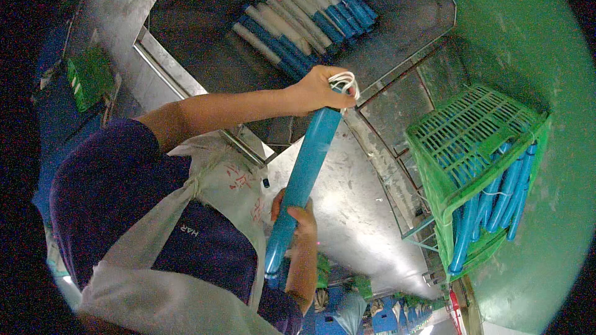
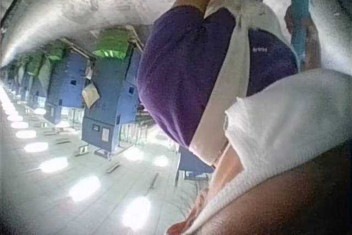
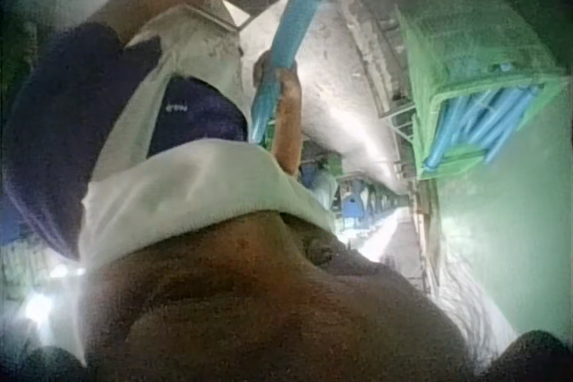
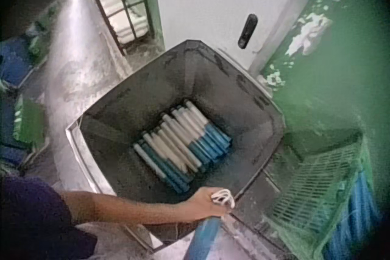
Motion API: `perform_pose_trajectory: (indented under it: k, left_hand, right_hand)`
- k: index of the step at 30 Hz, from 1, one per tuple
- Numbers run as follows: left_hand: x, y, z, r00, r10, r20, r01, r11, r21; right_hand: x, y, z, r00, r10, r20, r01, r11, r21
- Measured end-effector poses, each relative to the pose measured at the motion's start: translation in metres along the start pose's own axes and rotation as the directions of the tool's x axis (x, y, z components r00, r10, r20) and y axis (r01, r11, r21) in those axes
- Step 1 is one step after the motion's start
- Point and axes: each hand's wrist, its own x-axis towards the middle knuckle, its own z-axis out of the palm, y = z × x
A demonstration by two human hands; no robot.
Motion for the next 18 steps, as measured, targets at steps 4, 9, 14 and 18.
perform_pose_trajectory:
  k: [4,9,14,18]
  left_hand:
    - [0.005,0.017,0.005,0.98,0.117,-0.163,-0.125,0.991,-0.039]
    - [0.019,0.019,-0.015,0.988,-0.129,-0.085,0.099,0.952,-0.288]
    - [0.068,-0.019,-0.08,0.991,0.067,-0.114,-0.072,0.996,-0.045]
    - [0.117,-0.049,-0.201,0.953,0.271,-0.132,-0.077,0.642,0.762]
  right_hand:
    - [0.021,-0.006,0.005,0.717,-0.525,-0.459,-0.152,0.524,-0.838]
    - [0.029,-0.023,0.005,0.965,0.004,-0.261,-0.048,0.986,-0.163]
    - [-0.002,-0.06,0.008,0.775,-0.473,-0.419,-0.37,0.198,-0.908]
    - [-0.079,-0.126,0.016,0.344,-0.843,-0.413,-0.818,-0.053,-0.573]
